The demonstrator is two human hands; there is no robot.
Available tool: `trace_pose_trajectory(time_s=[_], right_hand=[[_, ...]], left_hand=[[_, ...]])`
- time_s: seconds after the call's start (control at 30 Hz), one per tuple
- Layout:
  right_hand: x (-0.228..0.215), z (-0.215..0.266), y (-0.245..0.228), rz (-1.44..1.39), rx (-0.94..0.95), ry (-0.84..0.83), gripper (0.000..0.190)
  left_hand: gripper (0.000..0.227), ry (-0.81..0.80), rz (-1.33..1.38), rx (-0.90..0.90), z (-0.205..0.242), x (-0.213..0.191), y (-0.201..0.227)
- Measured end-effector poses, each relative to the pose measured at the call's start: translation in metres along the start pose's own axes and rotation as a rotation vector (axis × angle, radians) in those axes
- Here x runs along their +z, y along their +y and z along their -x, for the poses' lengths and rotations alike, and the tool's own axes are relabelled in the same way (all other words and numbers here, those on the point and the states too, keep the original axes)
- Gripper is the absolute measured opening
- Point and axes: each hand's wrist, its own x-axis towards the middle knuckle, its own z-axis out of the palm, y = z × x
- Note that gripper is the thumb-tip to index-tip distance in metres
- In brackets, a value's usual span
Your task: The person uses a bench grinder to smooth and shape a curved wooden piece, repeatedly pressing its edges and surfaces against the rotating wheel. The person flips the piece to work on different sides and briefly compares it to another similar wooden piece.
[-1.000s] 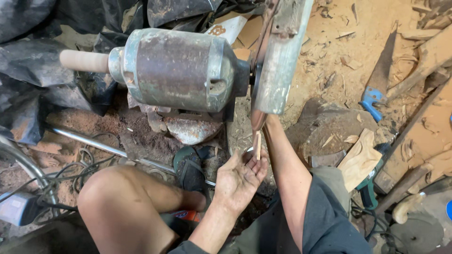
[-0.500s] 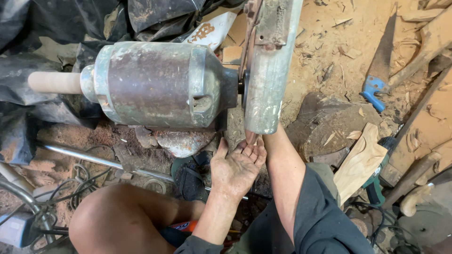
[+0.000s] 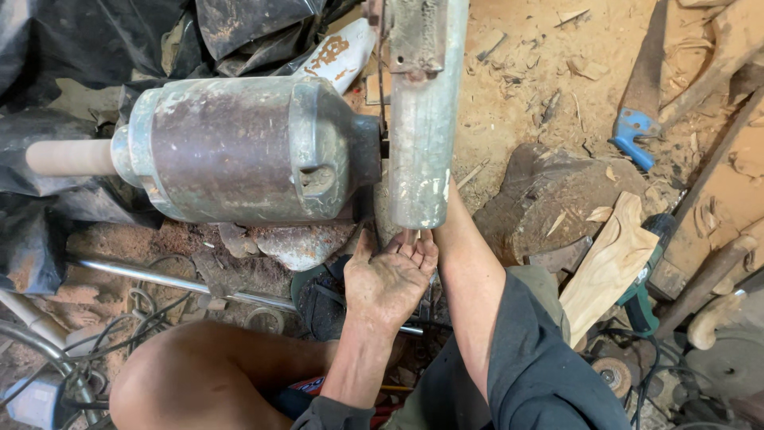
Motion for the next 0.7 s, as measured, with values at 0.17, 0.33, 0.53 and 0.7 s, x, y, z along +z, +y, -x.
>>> trace_pose_trajectory(time_s=[0.17, 0.33, 0.53, 0.7], right_hand=[[0.010, 0.004, -0.006, -0.009, 0.009, 0.015, 0.033], [0.026, 0.019, -0.013, 0.008, -0.056, 0.111, 0.032], [0.032, 0.049, -0.022, 0.373, -0.139, 0.251, 0.034], [0.043, 0.076, -0.021, 0.250, -0.191, 0.244, 0.043]], left_hand=[[0.065, 0.034, -0.115, 0.040, 0.014, -0.004, -0.006], [0.039, -0.067, -0.386, 0.066, 0.025, -0.013, -0.007], [0.030, -0.102, -0.422, -0.011, 0.043, -0.025, -0.016], [0.027, -0.092, -0.437, -0.016, 0.069, -0.040, -0.022]])
